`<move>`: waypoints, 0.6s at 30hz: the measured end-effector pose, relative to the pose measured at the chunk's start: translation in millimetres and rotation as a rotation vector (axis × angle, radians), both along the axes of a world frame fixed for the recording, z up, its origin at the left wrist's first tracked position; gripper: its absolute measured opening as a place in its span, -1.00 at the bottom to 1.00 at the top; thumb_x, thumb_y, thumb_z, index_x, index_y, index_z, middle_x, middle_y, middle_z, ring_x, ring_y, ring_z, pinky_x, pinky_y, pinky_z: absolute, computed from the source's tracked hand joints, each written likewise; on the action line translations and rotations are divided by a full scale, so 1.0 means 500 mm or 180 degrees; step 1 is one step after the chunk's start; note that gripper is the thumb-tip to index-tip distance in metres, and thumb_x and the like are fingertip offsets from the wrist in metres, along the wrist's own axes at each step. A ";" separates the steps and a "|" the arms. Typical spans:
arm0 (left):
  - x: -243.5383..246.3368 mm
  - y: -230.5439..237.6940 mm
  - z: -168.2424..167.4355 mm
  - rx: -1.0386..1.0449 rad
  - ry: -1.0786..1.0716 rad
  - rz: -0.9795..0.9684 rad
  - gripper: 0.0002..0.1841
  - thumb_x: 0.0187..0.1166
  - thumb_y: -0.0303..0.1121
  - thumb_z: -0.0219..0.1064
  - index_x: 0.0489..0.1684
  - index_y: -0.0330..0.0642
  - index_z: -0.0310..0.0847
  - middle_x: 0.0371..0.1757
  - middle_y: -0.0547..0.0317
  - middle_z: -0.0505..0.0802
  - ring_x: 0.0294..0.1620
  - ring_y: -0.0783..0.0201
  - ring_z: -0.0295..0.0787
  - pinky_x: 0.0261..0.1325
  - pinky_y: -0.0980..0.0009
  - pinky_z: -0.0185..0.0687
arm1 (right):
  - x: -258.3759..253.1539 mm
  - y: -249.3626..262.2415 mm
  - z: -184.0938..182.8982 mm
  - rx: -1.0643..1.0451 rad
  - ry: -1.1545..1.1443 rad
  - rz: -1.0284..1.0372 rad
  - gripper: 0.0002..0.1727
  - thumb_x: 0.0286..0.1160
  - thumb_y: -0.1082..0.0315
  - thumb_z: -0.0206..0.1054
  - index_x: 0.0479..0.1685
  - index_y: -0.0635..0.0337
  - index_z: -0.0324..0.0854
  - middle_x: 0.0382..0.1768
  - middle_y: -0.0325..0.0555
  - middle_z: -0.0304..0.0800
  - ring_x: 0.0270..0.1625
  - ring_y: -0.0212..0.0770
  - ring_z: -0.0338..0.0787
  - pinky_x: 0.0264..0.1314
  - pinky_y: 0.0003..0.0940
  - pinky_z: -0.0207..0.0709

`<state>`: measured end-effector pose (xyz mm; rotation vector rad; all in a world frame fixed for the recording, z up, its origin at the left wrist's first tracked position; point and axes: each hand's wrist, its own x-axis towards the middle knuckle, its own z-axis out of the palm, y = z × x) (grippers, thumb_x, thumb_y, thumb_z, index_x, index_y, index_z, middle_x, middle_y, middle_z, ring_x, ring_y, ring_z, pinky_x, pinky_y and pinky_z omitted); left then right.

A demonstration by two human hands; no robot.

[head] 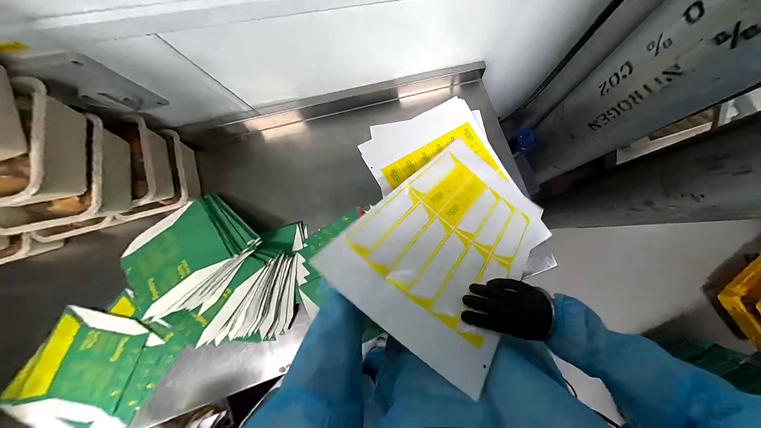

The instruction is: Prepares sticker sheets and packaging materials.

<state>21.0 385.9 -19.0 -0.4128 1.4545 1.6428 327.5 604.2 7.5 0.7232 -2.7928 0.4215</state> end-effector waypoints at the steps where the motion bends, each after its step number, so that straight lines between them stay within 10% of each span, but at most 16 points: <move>1: -0.011 0.010 -0.041 0.0258 0.0459 0.0002 -0.31 0.92 0.08 -0.41 0.15 -0.27 0.60 -0.18 0.05 0.86 -0.23 0.38 0.82 -0.15 0.42 0.76 | 0.006 0.016 -0.014 0.0036 -0.0049 0.0191 -0.50 0.82 0.39 0.03 0.65 -0.26 0.44 0.61 -0.30 0.60 0.67 -0.18 0.54 0.64 -0.17 0.44; 2: -0.030 0.027 -0.043 0.0402 0.0483 -0.0260 -0.16 0.79 0.32 -0.44 -0.17 -0.14 0.72 -0.39 0.17 0.90 -0.40 0.40 0.86 -0.35 0.38 0.79 | 0.010 0.035 -0.029 0.0049 -0.0112 0.0364 -0.50 0.79 0.41 0.06 0.62 -0.22 0.48 0.59 -0.27 0.62 0.65 -0.17 0.57 0.63 -0.16 0.45; 4: -0.071 0.046 -0.033 0.0998 0.0416 -0.1412 -0.18 0.70 0.37 -0.38 0.01 -0.02 0.77 -0.21 0.24 0.95 -0.20 0.37 0.90 -0.11 0.29 0.85 | 0.014 0.083 -0.069 0.0013 -0.0404 0.0665 -0.48 0.69 0.47 0.18 0.59 -0.16 0.55 0.58 -0.21 0.64 0.63 -0.14 0.59 0.62 -0.09 0.47; 7: -0.078 0.106 -0.042 0.0905 0.0633 -0.2463 -0.80 0.67 -0.33 0.23 0.07 -0.15 0.71 -0.17 0.23 0.94 -0.19 0.38 0.90 -0.04 0.34 0.87 | 0.025 0.160 -0.130 0.0014 -0.1128 0.0989 -0.35 0.51 0.54 0.38 0.63 -0.12 0.55 0.65 -0.19 0.56 0.71 -0.07 0.50 0.66 0.06 0.42; 13: 0.046 0.157 -0.030 0.0290 0.1255 -0.1812 -0.78 0.71 -0.48 0.22 0.20 -0.33 0.62 -0.08 0.06 0.85 -0.09 0.28 0.82 0.06 0.27 0.79 | 0.008 0.256 -0.034 0.0016 -0.2000 0.0171 -0.03 -0.11 0.71 0.60 0.59 -0.08 0.61 0.67 -0.20 0.54 0.82 0.07 0.30 0.80 0.40 0.04; 18: 0.173 0.161 0.118 0.0218 0.1510 -0.1315 -0.74 0.84 -0.36 0.04 0.30 -0.16 0.57 -0.08 0.23 0.85 -0.16 0.47 0.81 -0.03 0.43 0.79 | -0.103 0.168 0.042 -0.1436 -0.0289 -0.1518 -0.55 0.64 0.16 0.30 0.47 0.01 0.67 0.44 -0.19 0.76 0.58 -0.11 0.62 0.66 0.00 0.45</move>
